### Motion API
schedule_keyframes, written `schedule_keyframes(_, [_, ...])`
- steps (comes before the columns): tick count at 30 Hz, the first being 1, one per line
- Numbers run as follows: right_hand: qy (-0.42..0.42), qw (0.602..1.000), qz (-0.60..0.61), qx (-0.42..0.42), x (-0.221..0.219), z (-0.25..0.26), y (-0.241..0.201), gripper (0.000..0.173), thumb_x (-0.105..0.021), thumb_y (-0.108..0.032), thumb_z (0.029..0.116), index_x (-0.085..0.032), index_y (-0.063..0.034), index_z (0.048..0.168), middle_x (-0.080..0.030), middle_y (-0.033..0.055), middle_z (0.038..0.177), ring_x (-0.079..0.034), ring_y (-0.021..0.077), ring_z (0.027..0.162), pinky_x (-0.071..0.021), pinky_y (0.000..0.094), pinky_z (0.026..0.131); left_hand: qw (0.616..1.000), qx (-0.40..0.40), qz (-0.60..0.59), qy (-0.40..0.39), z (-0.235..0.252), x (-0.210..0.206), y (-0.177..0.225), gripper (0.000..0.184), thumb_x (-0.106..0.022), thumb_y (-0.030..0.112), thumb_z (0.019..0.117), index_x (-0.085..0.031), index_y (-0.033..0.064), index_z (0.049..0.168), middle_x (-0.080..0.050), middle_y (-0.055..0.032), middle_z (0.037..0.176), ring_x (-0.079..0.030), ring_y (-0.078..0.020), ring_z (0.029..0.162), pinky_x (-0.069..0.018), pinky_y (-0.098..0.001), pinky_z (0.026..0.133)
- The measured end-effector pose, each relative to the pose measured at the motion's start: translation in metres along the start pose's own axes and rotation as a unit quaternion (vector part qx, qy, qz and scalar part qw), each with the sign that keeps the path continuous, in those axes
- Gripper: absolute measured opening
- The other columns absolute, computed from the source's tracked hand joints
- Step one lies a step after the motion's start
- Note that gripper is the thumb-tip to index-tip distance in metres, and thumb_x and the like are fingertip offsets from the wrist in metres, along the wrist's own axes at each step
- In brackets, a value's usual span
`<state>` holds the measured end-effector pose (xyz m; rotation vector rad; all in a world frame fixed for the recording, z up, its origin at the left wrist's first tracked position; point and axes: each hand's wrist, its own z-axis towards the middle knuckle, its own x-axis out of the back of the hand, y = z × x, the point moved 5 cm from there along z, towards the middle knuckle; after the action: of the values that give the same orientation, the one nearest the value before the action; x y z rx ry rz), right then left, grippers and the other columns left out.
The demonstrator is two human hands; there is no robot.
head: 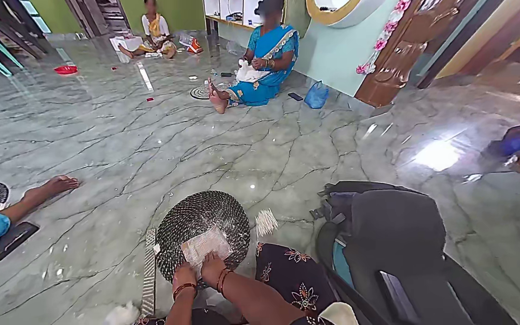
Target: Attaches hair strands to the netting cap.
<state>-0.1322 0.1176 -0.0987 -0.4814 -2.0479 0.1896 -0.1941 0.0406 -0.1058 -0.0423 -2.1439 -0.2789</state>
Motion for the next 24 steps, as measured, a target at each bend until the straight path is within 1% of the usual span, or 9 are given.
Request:
schedule_keyframes(2, [0.018,1.0,-0.007,0.0,0.005,-0.004,-0.005,0.035,-0.045,-0.001,0.1049,-0.055,0.0143,0.134,-0.048,0.0349,0.149,-0.04,0.0494,0.144,-0.0319,0.0608,0.119,1.0,-0.007,0.027,-0.002,-0.003,0.001,0.001,0.034,-0.058,0.01,0.1035,-0.062,0.0034,0.136,-0.061,-0.0224,0.143,-0.058,-0.0383,0.135,-0.0498,-0.0538,0.11])
schedule_keyframes(5, [0.041,0.998,0.042,-0.007,0.012,-0.002,-0.002,0.069,-0.056,0.001,0.0996,-0.024,0.0045,0.161,-0.016,0.0253,0.17,-0.013,0.0471,0.157,-0.0157,0.0692,0.122,1.0,-0.017,0.004,0.006,-0.004,0.007,0.002,0.035,-0.058,0.01,0.1039,-0.062,0.0019,0.138,-0.059,-0.0245,0.144,-0.056,-0.0402,0.137,-0.0468,-0.0555,0.112])
schedule_keyframes(8, [0.006,1.0,0.026,0.008,0.009,0.01,0.007,0.095,-0.076,-0.014,0.0915,-0.016,-0.0007,0.164,-0.008,0.0193,0.173,-0.007,0.0404,0.16,-0.0119,0.072,0.121,1.0,-0.014,-0.017,0.007,-0.002,0.009,-0.001,0.037,-0.06,0.012,0.1032,-0.062,0.001,0.138,-0.058,-0.0267,0.145,-0.054,-0.0425,0.137,-0.0448,-0.058,0.113])
schedule_keyframes(10, [-0.013,1.0,0.012,0.01,0.005,0.017,0.014,0.093,-0.073,-0.016,0.0942,-0.014,-0.0017,0.165,-0.005,0.0177,0.174,-0.003,0.0386,0.161,-0.011,0.0727,0.121,1.0,-0.012,-0.013,0.003,0.002,0.008,0.001,0.038,-0.063,0.014,0.101,-0.063,0.0006,0.136,-0.059,-0.0265,0.143,-0.055,-0.043,0.136,-0.0453,-0.0582,0.112])
schedule_keyframes(12, [-0.009,1.0,0.01,0.007,0.003,0.019,0.014,0.083,-0.064,-0.007,0.0975,-0.016,0.0002,0.164,-0.007,0.0185,0.173,-0.005,0.0395,0.16,-0.0146,0.0687,0.123,1.0,-0.01,-0.012,-0.001,0.004,0.007,0.001,0.038,-0.064,0.014,0.1002,-0.063,0.0004,0.136,-0.059,-0.0266,0.143,-0.055,-0.0426,0.137,-0.0454,-0.0576,0.113])
schedule_keyframes(15, [0.004,1.0,0.024,-0.017,0.002,0.006,0.003,0.055,-0.045,-0.001,0.1053,-0.027,0.012,0.156,-0.021,0.031,0.167,-0.019,0.0473,0.156,-0.0247,0.0604,0.123,1.0,0.003,-0.006,-0.01,0.0,0.003,0.0,0.041,-0.062,0.014,0.102,-0.06,0.0014,0.14,-0.057,-0.0263,0.146,-0.054,-0.0419,0.138,-0.0457,-0.0557,0.113])
schedule_keyframes(18, [0.011,0.998,0.038,-0.042,0.001,-0.011,-0.005,0.045,-0.037,-0.002,0.1077,-0.038,0.0184,0.148,-0.03,0.0382,0.16,-0.027,0.0506,0.152,-0.0245,0.0585,0.124,1.0,0.012,-0.008,-0.023,-0.008,0.002,-0.001,0.043,-0.06,0.014,0.1028,-0.057,0.0033,0.145,-0.059,-0.0243,0.145,-0.055,-0.0399,0.138,-0.0452,-0.055,0.114])
schedule_keyframes(20, [0.033,0.998,0.024,-0.053,0.0,-0.01,-0.01,0.049,-0.04,0.0,0.1059,-0.033,0.0176,0.151,-0.026,0.0374,0.162,-0.024,0.0501,0.153,-0.0226,0.0579,0.125,1.0,0.005,-0.012,-0.023,-0.01,0.004,-0.004,0.04,-0.057,0.015,0.1044,-0.059,0.0036,0.142,-0.06,-0.0233,0.144,-0.056,-0.0389,0.138,-0.0455,-0.0547,0.114])
schedule_keyframes(24, [0.032,0.999,-0.003,-0.013,0.017,0.004,-0.007,0.086,-0.065,-0.005,0.0953,-0.014,0.0019,0.164,-0.006,0.0253,0.172,-0.009,0.0456,0.158,-0.0141,0.0671,0.124,0.999,-0.006,-0.044,-0.018,-0.006,0.011,-0.003,0.035,-0.052,0.013,0.1065,-0.063,0.0035,0.139,-0.061,-0.0226,0.143,-0.057,-0.0382,0.137,-0.0458,-0.0548,0.113])
